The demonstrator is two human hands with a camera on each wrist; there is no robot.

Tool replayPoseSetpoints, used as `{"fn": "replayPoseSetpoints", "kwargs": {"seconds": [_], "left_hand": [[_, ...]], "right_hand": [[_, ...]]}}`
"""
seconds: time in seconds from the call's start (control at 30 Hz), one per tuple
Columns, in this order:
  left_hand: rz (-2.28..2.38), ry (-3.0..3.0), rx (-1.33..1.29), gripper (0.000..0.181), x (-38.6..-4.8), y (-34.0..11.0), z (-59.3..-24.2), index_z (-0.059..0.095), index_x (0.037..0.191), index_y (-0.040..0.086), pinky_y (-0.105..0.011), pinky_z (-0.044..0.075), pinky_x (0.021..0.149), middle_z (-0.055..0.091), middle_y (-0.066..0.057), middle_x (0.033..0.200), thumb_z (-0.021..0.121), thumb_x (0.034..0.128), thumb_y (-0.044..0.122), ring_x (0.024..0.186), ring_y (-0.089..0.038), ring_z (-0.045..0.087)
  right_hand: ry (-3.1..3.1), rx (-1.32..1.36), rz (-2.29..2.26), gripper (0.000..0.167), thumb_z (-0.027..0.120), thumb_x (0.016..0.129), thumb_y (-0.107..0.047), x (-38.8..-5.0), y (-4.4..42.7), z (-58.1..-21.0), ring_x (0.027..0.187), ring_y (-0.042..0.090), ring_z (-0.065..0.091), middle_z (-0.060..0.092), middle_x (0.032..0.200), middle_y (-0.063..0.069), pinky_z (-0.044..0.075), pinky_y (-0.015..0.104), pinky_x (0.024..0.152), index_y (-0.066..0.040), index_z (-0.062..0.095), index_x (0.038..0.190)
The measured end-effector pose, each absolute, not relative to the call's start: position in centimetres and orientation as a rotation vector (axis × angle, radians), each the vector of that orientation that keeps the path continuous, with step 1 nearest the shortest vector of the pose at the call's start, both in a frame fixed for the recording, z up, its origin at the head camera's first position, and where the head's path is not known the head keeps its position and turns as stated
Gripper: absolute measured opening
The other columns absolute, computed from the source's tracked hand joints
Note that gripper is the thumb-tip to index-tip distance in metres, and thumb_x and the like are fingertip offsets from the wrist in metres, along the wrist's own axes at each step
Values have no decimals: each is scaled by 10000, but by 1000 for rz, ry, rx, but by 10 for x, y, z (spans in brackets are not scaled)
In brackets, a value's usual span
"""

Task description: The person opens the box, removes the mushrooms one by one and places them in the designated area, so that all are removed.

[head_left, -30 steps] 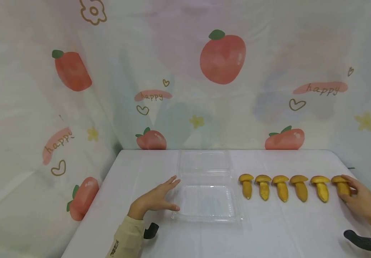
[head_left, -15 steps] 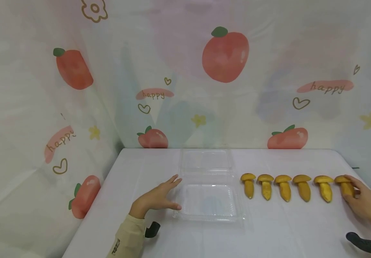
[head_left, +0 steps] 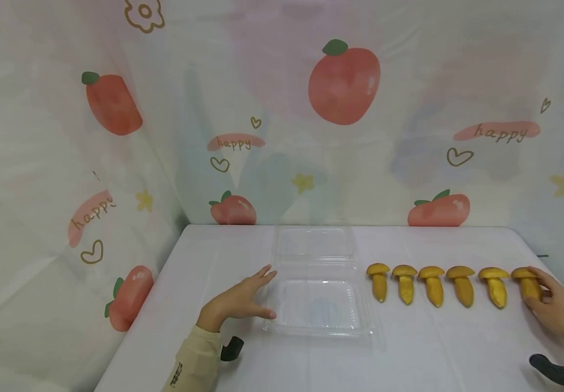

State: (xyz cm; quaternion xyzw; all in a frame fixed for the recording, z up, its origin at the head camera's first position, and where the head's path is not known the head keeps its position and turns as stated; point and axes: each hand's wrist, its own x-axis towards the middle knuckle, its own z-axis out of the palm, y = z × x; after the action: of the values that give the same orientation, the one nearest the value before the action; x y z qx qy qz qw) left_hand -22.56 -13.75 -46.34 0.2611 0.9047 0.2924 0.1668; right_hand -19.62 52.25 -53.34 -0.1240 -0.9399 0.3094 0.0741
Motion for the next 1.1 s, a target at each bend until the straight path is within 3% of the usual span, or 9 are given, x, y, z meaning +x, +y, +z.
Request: {"fn": "replayPoseSetpoints", "kwargs": {"seconds": [0.8,1.1], "left_hand": [[832,2570,724,985,-223,-137,-458,280,1609,125,-612,284,1215,143,-117,1714,833,834,377,1557,-386,228],[822,2575,721,979,-224,-135,-458,282,1609,131,-598,284,1221,141,-105,1716,833,835,370,1559,-373,227]], "right_hand": [[-2793,-387,946,741,521,997,-1,-199,524,-536,1217,637,257,180,1443,476,315,767,1026,93,55,1566],[-2806,-473,968,721,502,1046,-143,-191,523,-528,1229,684,276,109,1511,484,405,759,934,110,59,1555]]}}
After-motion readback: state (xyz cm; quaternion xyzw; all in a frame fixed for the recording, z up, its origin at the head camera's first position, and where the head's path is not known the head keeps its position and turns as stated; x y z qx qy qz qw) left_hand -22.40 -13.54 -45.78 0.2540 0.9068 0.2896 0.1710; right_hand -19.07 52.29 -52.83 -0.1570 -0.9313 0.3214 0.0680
